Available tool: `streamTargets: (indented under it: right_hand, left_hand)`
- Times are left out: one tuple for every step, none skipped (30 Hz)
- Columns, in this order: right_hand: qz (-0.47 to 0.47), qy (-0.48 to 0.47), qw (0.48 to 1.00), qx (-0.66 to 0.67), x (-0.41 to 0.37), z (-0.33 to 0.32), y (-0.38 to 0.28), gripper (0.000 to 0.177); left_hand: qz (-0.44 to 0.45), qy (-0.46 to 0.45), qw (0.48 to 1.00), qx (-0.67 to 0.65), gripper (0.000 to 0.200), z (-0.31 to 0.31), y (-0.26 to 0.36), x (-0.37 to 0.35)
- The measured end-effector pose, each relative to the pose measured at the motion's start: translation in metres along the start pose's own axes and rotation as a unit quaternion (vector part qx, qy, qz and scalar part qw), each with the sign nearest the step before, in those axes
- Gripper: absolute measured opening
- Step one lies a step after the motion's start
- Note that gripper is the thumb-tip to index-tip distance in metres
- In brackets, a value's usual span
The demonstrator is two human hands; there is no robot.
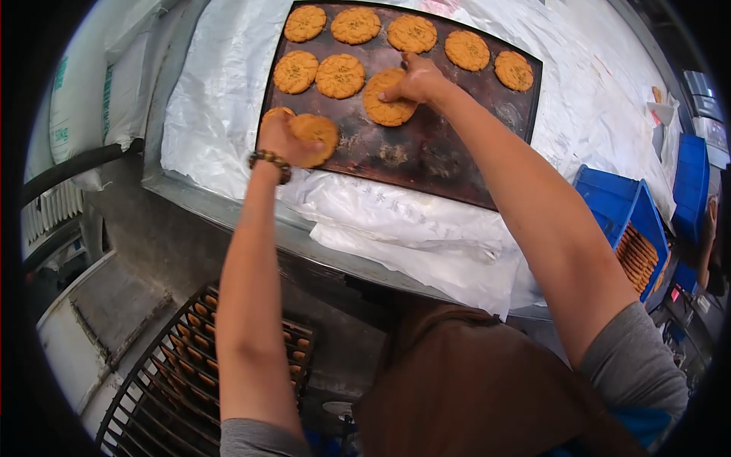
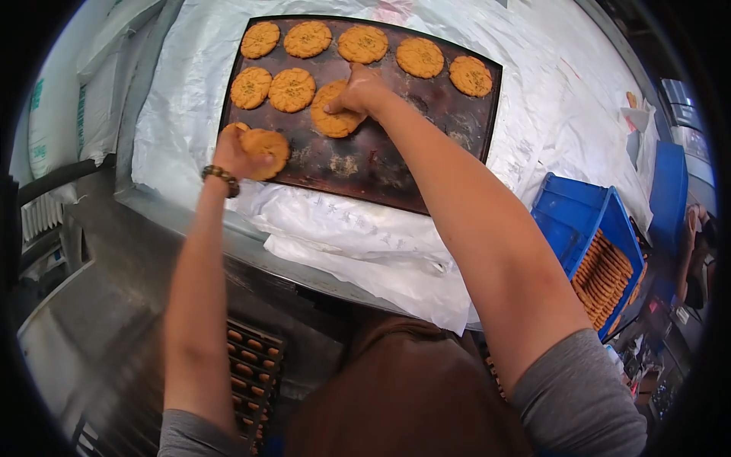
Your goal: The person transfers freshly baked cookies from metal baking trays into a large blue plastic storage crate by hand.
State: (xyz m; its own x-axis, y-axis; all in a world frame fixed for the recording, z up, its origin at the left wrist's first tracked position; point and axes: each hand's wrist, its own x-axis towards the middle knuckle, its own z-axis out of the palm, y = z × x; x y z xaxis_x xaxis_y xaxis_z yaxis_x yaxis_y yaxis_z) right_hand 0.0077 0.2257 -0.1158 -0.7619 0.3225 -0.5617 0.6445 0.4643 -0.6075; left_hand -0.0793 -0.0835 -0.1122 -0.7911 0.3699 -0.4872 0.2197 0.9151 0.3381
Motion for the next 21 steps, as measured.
streamTargets:
  right_hand:
    - [0.003,-0.001,1.0,-0.003,0.003,0.001,0.005,0.119]
    - [0.007,-0.035,0.999,0.004,0.006,0.003,0.008,0.119]
    - [0.011,-0.069,0.998,0.011,0.008,0.005,0.009,0.118]
    - [0.01,-0.07,0.997,0.009,0.005,0.004,0.003,0.118]
    - [0.007,-0.1,0.995,-0.021,0.001,0.002,-0.001,0.114]
    - [0.009,-0.126,0.991,-0.052,-0.006,-0.002,-0.002,0.111]
    - [0.017,-0.119,0.991,-0.057,-0.013,0.0,0.0,0.111]
    - [-0.025,-0.062,0.994,-0.087,-0.02,0.006,0.0,0.106]
    - [-0.066,-0.005,0.991,-0.117,-0.026,0.009,0.004,0.101]
    - [-0.06,0.001,0.991,-0.123,-0.031,0.011,0.013,0.101]
    - [-0.068,-0.007,0.998,0.0,-0.036,0.012,0.021,0.102]
    - [-0.077,-0.014,0.989,0.123,-0.037,0.013,0.033,0.102]
    - [-0.092,0.021,0.988,0.126,-0.035,0.013,0.044,0.101]
    - [-0.089,0.025,0.988,0.124,-0.03,0.0,0.059,0.101]
    - [-0.073,0.035,0.984,0.16,-0.033,-0.023,0.071,0.09]
    - [-0.056,0.045,0.978,0.196,-0.038,-0.048,0.083,0.079]
    - [-0.044,0.067,0.975,0.208,-0.046,-0.079,0.087,0.078]
    - [-0.034,0.088,0.971,0.219,-0.052,-0.108,0.096,0.076]
    - [-0.03,0.089,0.97,0.226,-0.046,-0.134,0.119,0.075]
    - [-0.027,0.088,0.968,0.235,-0.035,-0.158,0.141,0.075]
    - [-0.01,0.083,0.969,0.232,-0.026,-0.177,0.159,0.072]
  left_hand:
    - [0.016,0.003,1.0,-0.017,0.095,-0.003,-0.016,0.011]
    - [0.031,-0.002,0.999,0.03,0.101,-0.023,-0.01,0.006]
    - [0.048,-0.018,0.996,0.069,0.11,-0.029,-0.025,0.014]
    - [0.06,-0.046,0.994,0.085,0.114,-0.033,-0.033,0.021]
    - [0.075,-0.075,0.989,0.105,0.116,-0.039,-0.04,0.029]
    - [0.096,-0.106,0.982,0.123,0.118,-0.038,-0.044,0.038]
    - [0.105,-0.107,0.982,0.118,0.118,-0.04,-0.032,0.039]
    - [0.064,-0.126,0.977,0.157,0.119,-0.045,-0.021,0.038]
    - [0.024,-0.144,0.97,0.196,0.12,-0.049,-0.009,0.036]
    - [0.02,-0.144,0.966,0.215,0.121,-0.052,0.001,0.034]
    - [-0.001,-0.139,0.965,0.223,0.118,-0.054,0.009,0.03]
    - [-0.024,-0.134,0.963,0.23,0.115,-0.059,0.023,0.02]
    - [-0.017,-0.135,0.964,0.228,0.115,-0.059,0.028,0.015]
    - [-0.011,-0.107,0.953,0.284,0.11,-0.059,0.033,0.01]
    - [-0.005,-0.079,0.937,0.34,0.105,-0.058,0.036,0.006]
    - [-0.001,-0.081,0.937,0.34,0.105,-0.053,0.031,0.003]
    - [0.048,-0.055,0.943,0.324,0.1,-0.048,0.022,0.001]
    - [0.095,-0.03,0.946,0.307,0.095,-0.043,0.018,-0.001]
    - [0.092,-0.058,0.966,0.233,0.088,-0.043,0.021,-0.004]
    - [0.092,-0.059,0.966,0.235,0.088,-0.045,0.026,-0.005]
    - [0.083,-0.083,0.974,0.194,0.088,-0.048,0.031,-0.005]
